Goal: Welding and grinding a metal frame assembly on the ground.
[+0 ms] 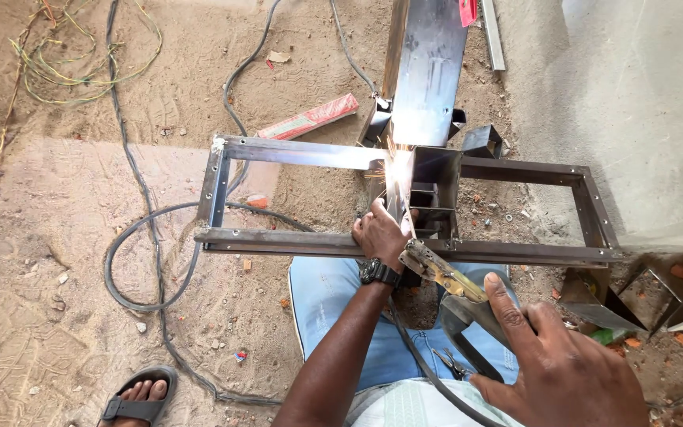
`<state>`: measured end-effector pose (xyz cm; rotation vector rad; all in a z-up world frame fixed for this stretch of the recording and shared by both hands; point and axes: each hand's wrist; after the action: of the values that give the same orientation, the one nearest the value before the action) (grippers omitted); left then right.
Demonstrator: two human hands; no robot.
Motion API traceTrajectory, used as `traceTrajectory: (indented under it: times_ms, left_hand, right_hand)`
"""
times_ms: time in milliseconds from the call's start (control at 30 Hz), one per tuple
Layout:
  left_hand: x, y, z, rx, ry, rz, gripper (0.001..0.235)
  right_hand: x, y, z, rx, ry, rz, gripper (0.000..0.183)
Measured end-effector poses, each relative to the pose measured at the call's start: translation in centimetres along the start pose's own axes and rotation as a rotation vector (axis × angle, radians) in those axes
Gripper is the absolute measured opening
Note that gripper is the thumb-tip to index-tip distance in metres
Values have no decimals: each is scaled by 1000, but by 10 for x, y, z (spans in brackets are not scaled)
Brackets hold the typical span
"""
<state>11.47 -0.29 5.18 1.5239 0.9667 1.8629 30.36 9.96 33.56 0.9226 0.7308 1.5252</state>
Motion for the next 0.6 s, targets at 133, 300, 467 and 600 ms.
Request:
traceTrajectory:
  times_ms: [133, 300, 467, 600]
  left_hand:
    - [-9, -27, -4, 46, -1, 18, 77]
    - [-15, -41, -8, 128, -35, -62, 61]
    - [2, 17, 6, 24, -6, 75, 77]
    - [-3, 0, 0, 25, 5, 65, 85]
  right_hand:
    - [-3, 2, 1, -16, -12, 8, 118]
    - [-8, 4, 1, 58, 14, 36, 119]
    - [-11, 6, 1, -13, -7, 70, 116]
    - [-15, 7, 2, 31, 3, 101, 115]
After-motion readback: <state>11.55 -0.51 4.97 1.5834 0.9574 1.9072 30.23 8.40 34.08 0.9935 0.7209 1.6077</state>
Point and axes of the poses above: each hand's wrist, its own z-axis away from the middle knuckle, its own y-axis out of the back of the hand, x = y × z, and after that the axes turned 13 degrees about -z, right-handed
